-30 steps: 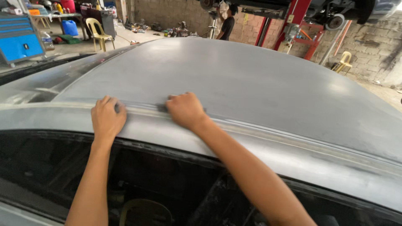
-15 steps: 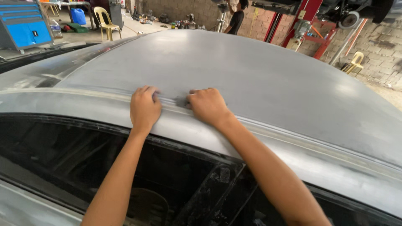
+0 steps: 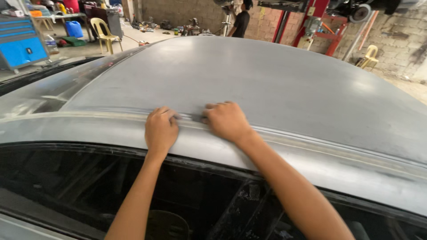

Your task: The person sands the roof of a silver car using a sanding block. They move the block back and forth along the roof's edge and across the surface, focusing on smoothing the area near the windshield and roofline.

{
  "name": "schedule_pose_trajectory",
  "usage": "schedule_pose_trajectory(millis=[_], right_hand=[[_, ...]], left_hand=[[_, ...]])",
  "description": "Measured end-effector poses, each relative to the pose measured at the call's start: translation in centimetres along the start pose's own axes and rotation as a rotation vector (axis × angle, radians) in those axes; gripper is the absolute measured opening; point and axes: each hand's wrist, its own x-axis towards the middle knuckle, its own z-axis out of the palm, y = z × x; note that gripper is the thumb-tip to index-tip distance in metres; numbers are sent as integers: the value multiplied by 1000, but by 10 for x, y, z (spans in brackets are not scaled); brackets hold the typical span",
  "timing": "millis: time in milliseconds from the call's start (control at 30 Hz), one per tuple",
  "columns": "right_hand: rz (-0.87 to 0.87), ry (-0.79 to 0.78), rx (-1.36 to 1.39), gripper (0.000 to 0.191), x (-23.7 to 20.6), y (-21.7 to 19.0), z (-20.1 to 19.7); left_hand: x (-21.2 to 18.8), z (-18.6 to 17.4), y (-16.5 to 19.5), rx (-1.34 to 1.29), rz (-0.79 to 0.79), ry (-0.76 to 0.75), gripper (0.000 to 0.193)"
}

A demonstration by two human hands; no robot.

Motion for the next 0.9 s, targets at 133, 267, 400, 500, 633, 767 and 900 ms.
schedule_pose_trajectory(millis=[133, 267, 400, 500, 633, 767, 900], right_hand=[[19, -8, -103, 20, -9, -5, -14], [179, -101, -119, 28, -38, 10, -34], [124, 14, -98, 22, -37, 14, -6], [124, 6, -154, 20, -43, 22, 12], [190, -6, -148, 21, -78, 45, -11], [117, 156, -135, 14, -76, 38, -28], [31, 207, -96, 11, -63, 41, -7]], left_hand=[[1, -3, 1, 31, -11, -50, 17], [0, 3, -1, 74, -18, -53, 14], [-4, 9, -8, 53, 4, -39, 15], [-4, 4, -18, 26, 22, -57, 16], [5, -5, -11, 105, 65, -60, 16], [10, 12, 40, 179, 252, 64, 14], [-4, 43, 96, 45, 92, 38, 13]])
